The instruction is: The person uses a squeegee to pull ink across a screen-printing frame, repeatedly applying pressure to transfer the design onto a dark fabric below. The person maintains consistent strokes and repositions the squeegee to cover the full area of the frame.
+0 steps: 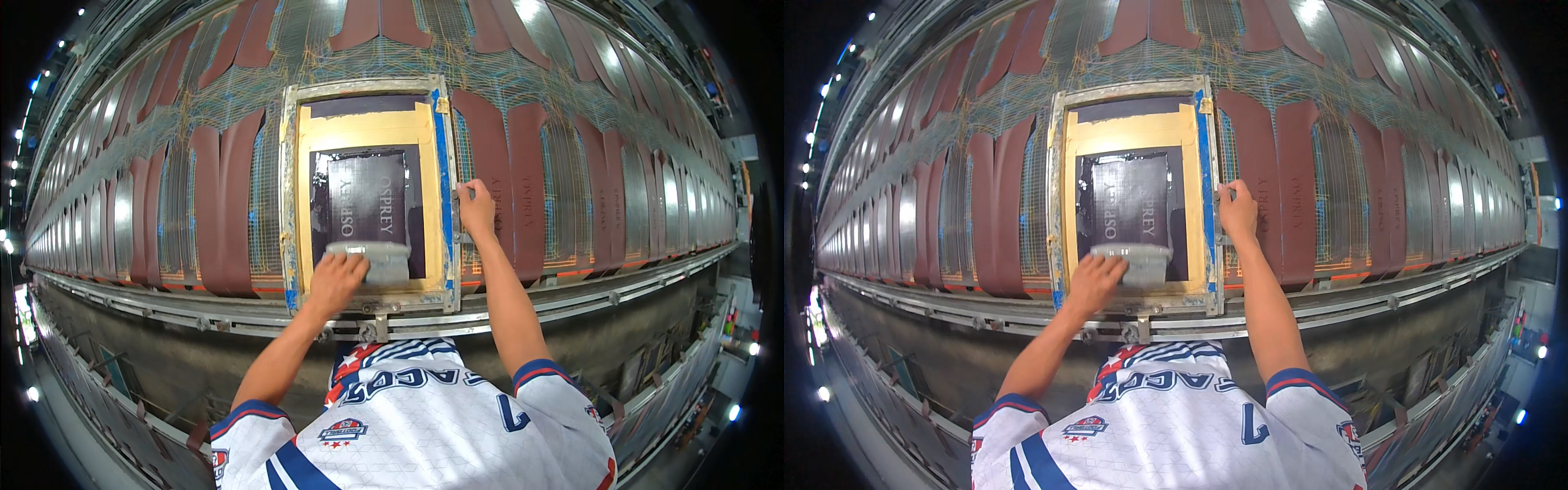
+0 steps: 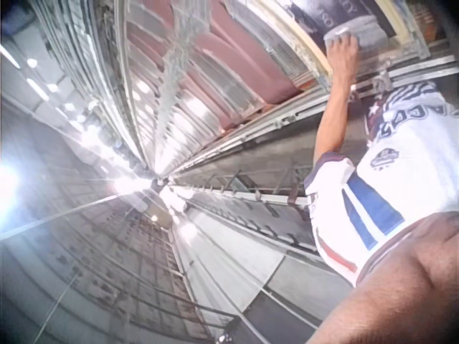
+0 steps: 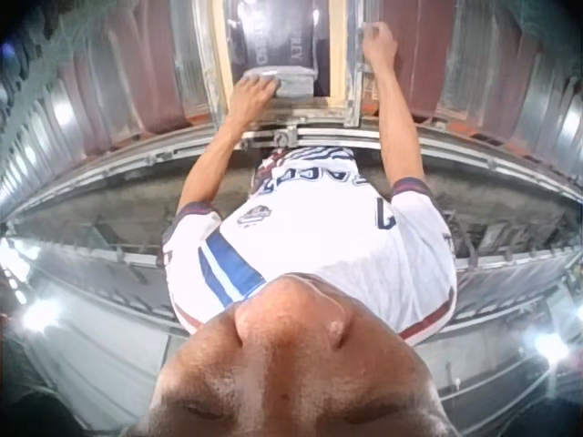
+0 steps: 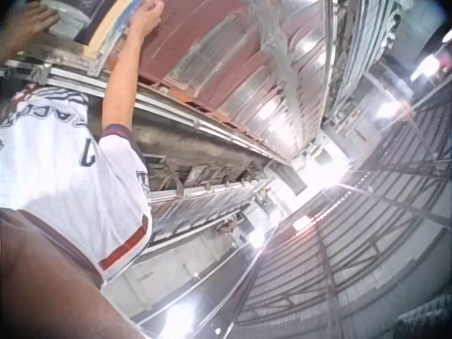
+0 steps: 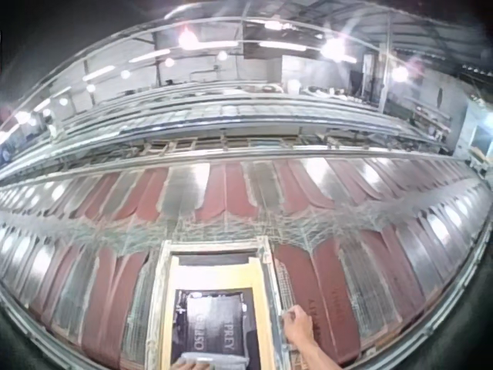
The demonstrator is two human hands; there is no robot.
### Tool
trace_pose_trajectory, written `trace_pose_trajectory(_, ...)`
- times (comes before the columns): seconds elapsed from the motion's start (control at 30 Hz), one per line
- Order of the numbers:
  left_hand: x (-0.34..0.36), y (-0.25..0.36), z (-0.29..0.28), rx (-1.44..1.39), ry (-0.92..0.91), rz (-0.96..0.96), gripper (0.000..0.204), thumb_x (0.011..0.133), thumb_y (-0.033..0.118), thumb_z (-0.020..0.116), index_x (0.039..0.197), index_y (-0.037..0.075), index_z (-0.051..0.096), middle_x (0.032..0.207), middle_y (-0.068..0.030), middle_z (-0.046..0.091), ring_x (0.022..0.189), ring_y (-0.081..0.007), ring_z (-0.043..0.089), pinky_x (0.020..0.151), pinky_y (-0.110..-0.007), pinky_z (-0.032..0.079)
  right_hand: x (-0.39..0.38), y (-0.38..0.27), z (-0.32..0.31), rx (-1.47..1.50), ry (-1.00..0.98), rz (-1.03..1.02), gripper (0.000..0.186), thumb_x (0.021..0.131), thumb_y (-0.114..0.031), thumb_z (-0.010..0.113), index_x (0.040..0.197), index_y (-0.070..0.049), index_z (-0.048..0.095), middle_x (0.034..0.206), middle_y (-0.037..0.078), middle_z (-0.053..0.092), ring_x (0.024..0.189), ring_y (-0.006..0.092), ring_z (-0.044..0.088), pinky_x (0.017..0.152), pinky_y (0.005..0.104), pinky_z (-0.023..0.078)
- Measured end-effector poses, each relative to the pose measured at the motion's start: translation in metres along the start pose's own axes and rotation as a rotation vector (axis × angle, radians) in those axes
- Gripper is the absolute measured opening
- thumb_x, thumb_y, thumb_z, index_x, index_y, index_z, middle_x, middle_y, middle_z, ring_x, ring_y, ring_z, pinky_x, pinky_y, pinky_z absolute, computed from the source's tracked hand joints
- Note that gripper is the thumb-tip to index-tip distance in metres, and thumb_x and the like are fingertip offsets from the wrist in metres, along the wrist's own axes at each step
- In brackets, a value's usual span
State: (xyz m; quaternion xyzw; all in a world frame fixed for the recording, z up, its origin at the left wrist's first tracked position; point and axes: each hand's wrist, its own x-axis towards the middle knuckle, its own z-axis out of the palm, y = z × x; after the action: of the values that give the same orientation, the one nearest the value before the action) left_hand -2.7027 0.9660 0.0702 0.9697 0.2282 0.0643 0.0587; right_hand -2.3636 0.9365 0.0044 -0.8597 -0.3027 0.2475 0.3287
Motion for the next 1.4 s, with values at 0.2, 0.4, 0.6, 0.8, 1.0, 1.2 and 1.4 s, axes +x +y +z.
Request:
trace_pose_trajectory(0.2, 0.124, -0.103, -0.006, -0.073, 0.011, -0.061, 0.026, 0.077, 0.015, 0.075, 0.102, 0.010, 0.070, 0.100, -0.0051, 0.070, 0.091, -0.0277, 0.066, 0.082, -0.042, 0.053, -0.016, -0.025, 0.002, 0.095, 0.024, 0.041, 0.027, 0.101, -0.033, 0.060, 0.103, -0.007, 0.061, 0.083, 0.021, 0.070, 0.081, 0.0401, 0.070, 0.073, 0.0474, 0.051)
trace_pose_trajectory(0.4, 0.177, -0.135, -0.016, -0.086, -0.079, -0.046, 0.031, 0.078, 0.026, 0.081, 0.105, 0.013, 0.075, 0.097, -0.0042, 0.073, 0.089, -0.0291, 0.069, 0.080, -0.042, 0.055, -0.007, -0.009, 0.008, 0.101, 0.119, -0.037, 0.025, 0.100, -0.030, 0.062, 0.104, -0.005, 0.064, 0.080, 0.022, 0.070, 0.078, 0.0397, 0.071, 0.069, 0.0468, 0.052)
trace_pose_trajectory(0.6, 0.164, -0.131, -0.005, -0.144, -0.107, -0.126, 0.033, 0.076, 0.019, 0.081, 0.108, 0.011, 0.075, 0.096, -0.0092, 0.074, 0.089, -0.0324, 0.070, 0.080, -0.045, 0.056, -0.009, -0.014, 0.010, 0.138, 0.139, -0.064, 0.026, 0.099, -0.030, 0.063, 0.101, -0.004, 0.065, 0.081, 0.024, 0.069, 0.078, 0.0439, 0.069, 0.071, 0.0474, 0.052)
trace_pose_trajectory(0.8, 0.047, -0.028, -0.013, -0.208, -0.217, -0.087, 0.042, 0.065, 0.012, 0.082, 0.106, 0.011, 0.074, 0.107, -0.0059, 0.074, 0.090, -0.0293, 0.068, 0.082, -0.040, 0.055, -0.008, -0.011, 0.008, 0.103, 0.118, 0.011, 0.027, 0.098, -0.031, 0.063, 0.101, -0.005, 0.065, 0.081, 0.022, 0.070, 0.077, 0.0431, 0.069, 0.071, 0.0469, 0.052)
trace_pose_trajectory(1.0, 0.081, -0.058, -0.023, -0.138, -0.252, -0.113, 0.038, 0.070, 0.017, 0.084, 0.107, 0.013, 0.074, 0.105, -0.0073, 0.075, 0.092, -0.0295, 0.070, 0.083, -0.043, 0.055, -0.005, -0.002, 0.010, 0.086, 0.211, -0.093, 0.027, 0.098, -0.031, 0.063, 0.102, -0.004, 0.066, 0.081, 0.022, 0.071, 0.079, 0.0410, 0.072, 0.072, 0.0470, 0.053)
trace_pose_trajectory(1.2, 0.190, -0.155, -0.012, -0.071, -0.078, -0.117, 0.029, 0.078, 0.029, 0.081, 0.101, 0.012, 0.076, 0.091, -0.0085, 0.073, 0.086, -0.0330, 0.070, 0.076, -0.046, 0.056, -0.005, -0.018, 0.006, 0.097, 0.122, -0.028, 0.027, 0.098, -0.030, 0.063, 0.102, -0.004, 0.066, 0.080, 0.023, 0.071, 0.078, 0.0389, 0.073, 0.072, 0.0469, 0.053)
trace_pose_trajectory(1.4, 0.177, -0.142, -0.002, -0.136, -0.136, -0.150, 0.028, 0.077, 0.023, 0.081, 0.102, 0.012, 0.076, 0.094, -0.0092, 0.074, 0.087, -0.0326, 0.071, 0.077, -0.044, 0.057, -0.005, -0.011, 0.008, 0.099, 0.181, -0.047, 0.029, 0.098, -0.031, 0.063, 0.102, -0.002, 0.066, 0.080, 0.024, 0.071, 0.079, 0.0400, 0.072, 0.073, 0.0468, 0.053)
